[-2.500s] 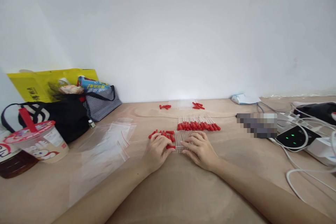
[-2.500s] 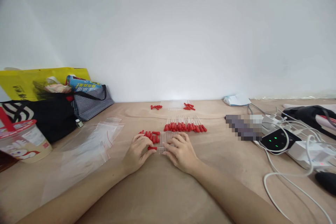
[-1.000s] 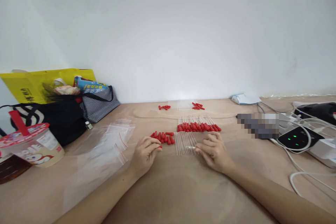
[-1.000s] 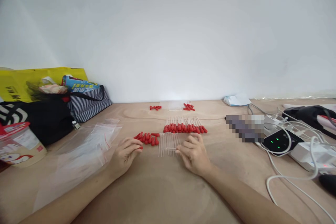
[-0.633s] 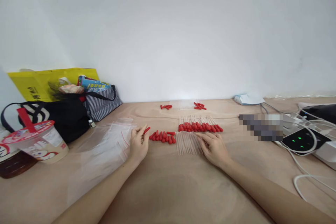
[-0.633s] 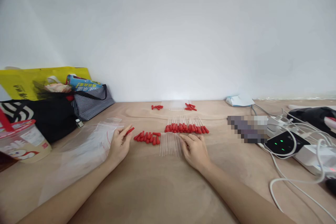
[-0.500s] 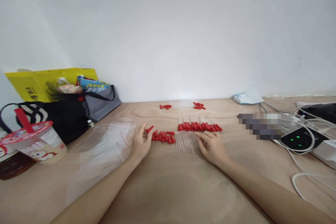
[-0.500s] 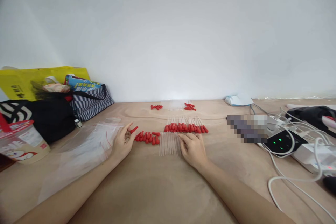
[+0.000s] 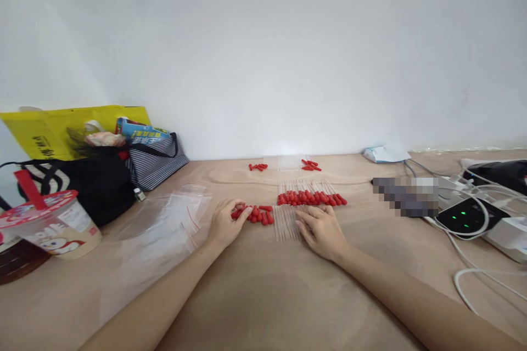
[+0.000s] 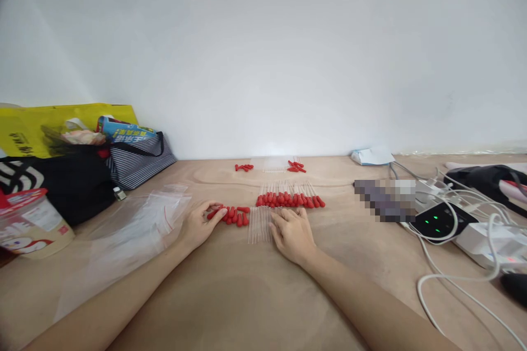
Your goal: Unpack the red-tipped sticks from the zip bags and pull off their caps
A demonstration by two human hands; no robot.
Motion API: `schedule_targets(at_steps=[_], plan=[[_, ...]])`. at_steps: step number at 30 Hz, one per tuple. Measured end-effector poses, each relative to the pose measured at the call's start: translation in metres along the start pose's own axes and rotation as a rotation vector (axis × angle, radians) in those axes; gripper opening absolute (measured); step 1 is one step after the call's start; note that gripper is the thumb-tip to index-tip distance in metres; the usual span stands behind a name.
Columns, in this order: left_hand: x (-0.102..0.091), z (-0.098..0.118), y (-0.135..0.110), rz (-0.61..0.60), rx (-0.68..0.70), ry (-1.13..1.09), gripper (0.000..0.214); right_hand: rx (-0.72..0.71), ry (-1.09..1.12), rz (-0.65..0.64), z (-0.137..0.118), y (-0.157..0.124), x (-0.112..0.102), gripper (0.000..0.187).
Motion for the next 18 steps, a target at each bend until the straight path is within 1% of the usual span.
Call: schedule_targets(at_steps=[3,7,9,11,14,16,18], plan=[[-0.002,-0.002,0.0,0.016,-0.029,-0.004,0.021,-0.004,-0.002,-0.045,-0.002,0.0,0.0,0.026],[-0.006,-0.003,-0.001,0.061,-0.014,0.003,0.021,0.004,0.02,-0.095,-0.002,0.0,-0.001,0.034],[-0.01,0.001,-0.002,0.091,0.014,0.037,0.02,0.006,0.04,-0.109,-0.002,0.0,-0.002,0.04],[-0.011,0.01,-0.002,0.092,0.051,0.092,0.018,0.01,0.059,-0.106,-0.002,0.0,-0.003,0.044],[-0.005,0.029,0.002,0.021,0.09,0.169,0.013,0.035,0.084,-0.05,0.001,0.0,-0.004,0.041],[0.004,0.042,0.011,-0.048,0.102,0.206,0.011,0.062,0.098,0.004,0.005,-0.001,-0.006,0.035],[0.018,0.054,0.023,-0.128,0.119,0.233,0.012,0.085,0.117,0.048,0.008,-0.001,-0.007,0.032]])
Point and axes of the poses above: each hand's wrist, its own y-axis towards the middle knuckle, its own x-axis out of the palm, z = x × y, the point moved 7 cm from there along y, towards the middle knuckle, and after that the axes turned 1 degree about -z, right-handed, at the moved point
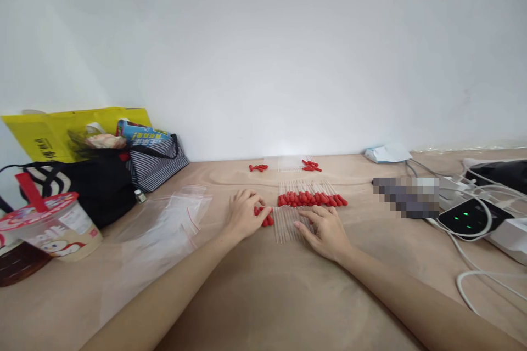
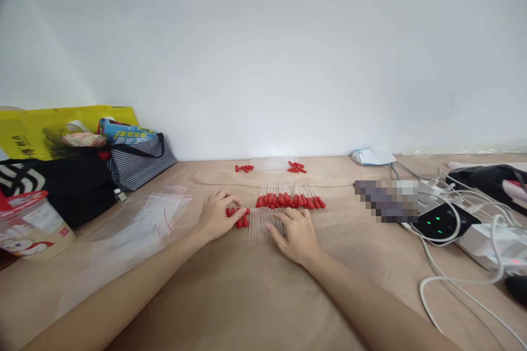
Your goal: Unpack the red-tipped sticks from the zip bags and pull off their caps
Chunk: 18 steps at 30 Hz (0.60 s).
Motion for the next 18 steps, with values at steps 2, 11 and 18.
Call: schedule_targets(at_steps=[2,11,18], plan=[[0.012,0.01,0.015,-0.077,0.036,0.019,0.019,0.017,0.023,0.032,0.003,0.0,-0.001,0.03],[0.039,0.027,0.046,-0.127,0.083,0.006,0.022,0.046,0.086,0.091,0.009,-0.001,-0.005,0.026],[-0.002,0.013,0.015,0.163,-0.06,-0.064,0.016,0.091,0.139,0.113,0.013,-0.001,-0.005,0.022]])
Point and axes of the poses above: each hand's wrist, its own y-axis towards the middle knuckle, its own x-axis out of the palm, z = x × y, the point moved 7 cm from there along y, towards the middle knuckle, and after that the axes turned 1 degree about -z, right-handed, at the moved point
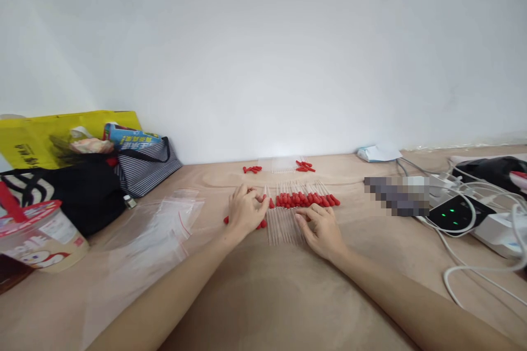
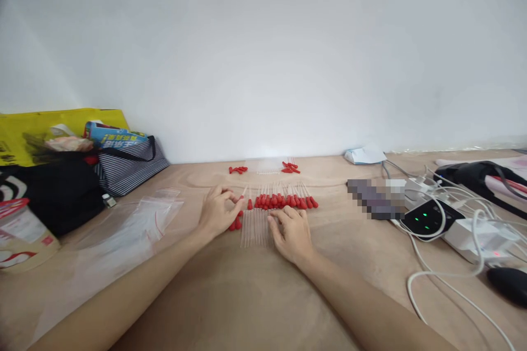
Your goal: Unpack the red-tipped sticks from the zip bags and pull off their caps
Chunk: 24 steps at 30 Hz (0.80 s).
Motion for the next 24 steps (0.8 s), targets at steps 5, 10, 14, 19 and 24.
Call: schedule_targets(at_steps=[5,10,14,19,24], plan=[[-0.021,-0.003,-0.043,-0.047,0.157,-0.153,0.012,-0.091,0.031,0.041,-0.004,-0.001,-0.004,0.042],[-0.02,-0.002,-0.067,-0.165,0.256,-0.257,0.01,-0.308,-0.044,-0.043,-0.026,-0.006,-0.005,0.041],[-0.02,0.001,-0.068,-0.156,0.289,-0.279,0.011,-0.411,-0.082,-0.124,-0.038,-0.01,-0.001,0.023],[-0.021,0.007,-0.068,-0.149,0.338,-0.259,0.01,-0.427,-0.068,-0.175,-0.041,-0.012,0.003,0.018],[-0.015,0.02,-0.069,-0.218,0.392,-0.236,0.019,-0.453,-0.066,-0.153,-0.048,-0.014,0.001,0.021]])
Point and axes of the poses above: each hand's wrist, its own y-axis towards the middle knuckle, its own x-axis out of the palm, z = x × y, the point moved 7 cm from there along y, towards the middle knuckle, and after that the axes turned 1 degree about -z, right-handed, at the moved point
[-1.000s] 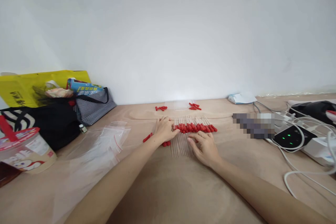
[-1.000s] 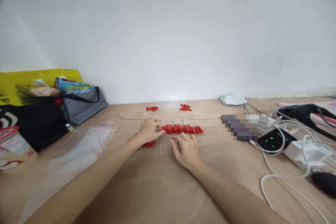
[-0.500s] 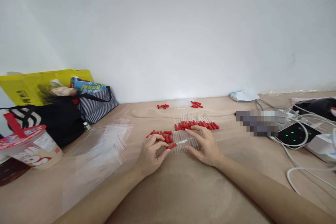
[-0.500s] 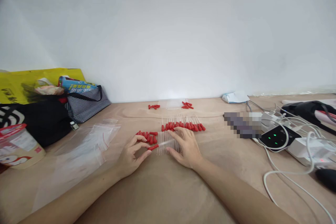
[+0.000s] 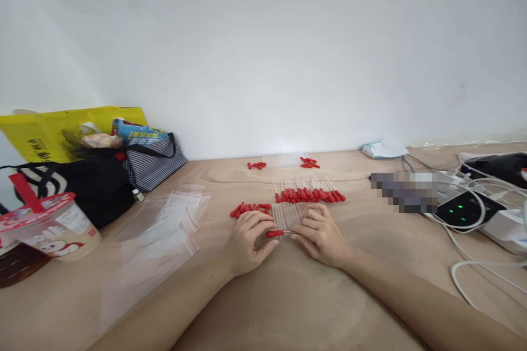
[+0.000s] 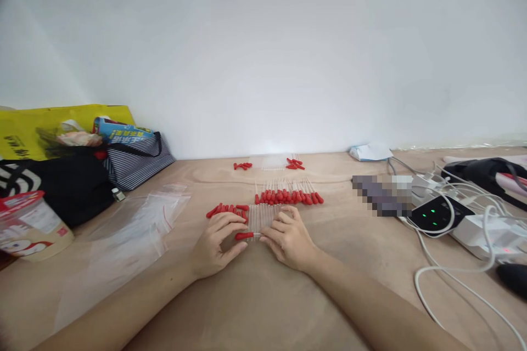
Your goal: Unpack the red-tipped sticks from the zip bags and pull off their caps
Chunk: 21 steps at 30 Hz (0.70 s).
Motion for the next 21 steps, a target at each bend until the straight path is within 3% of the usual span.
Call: schedule_targets(at_steps=[14,17,21], plan=[[0.007,0.006,-0.003,-0.081,0.11,0.037,0.016,-0.079,0.014,0.0,-0.009,-0.002,-0.004,0.023],[-0.005,-0.014,-0.009,-0.038,0.047,0.047,0.021,-0.014,-0.016,-0.008,0.008,-0.01,-0.009,0.024],[-0.029,-0.051,-0.021,0.136,-0.179,0.012,0.021,0.152,-0.069,0.01,0.037,-0.022,-0.014,0.023]])
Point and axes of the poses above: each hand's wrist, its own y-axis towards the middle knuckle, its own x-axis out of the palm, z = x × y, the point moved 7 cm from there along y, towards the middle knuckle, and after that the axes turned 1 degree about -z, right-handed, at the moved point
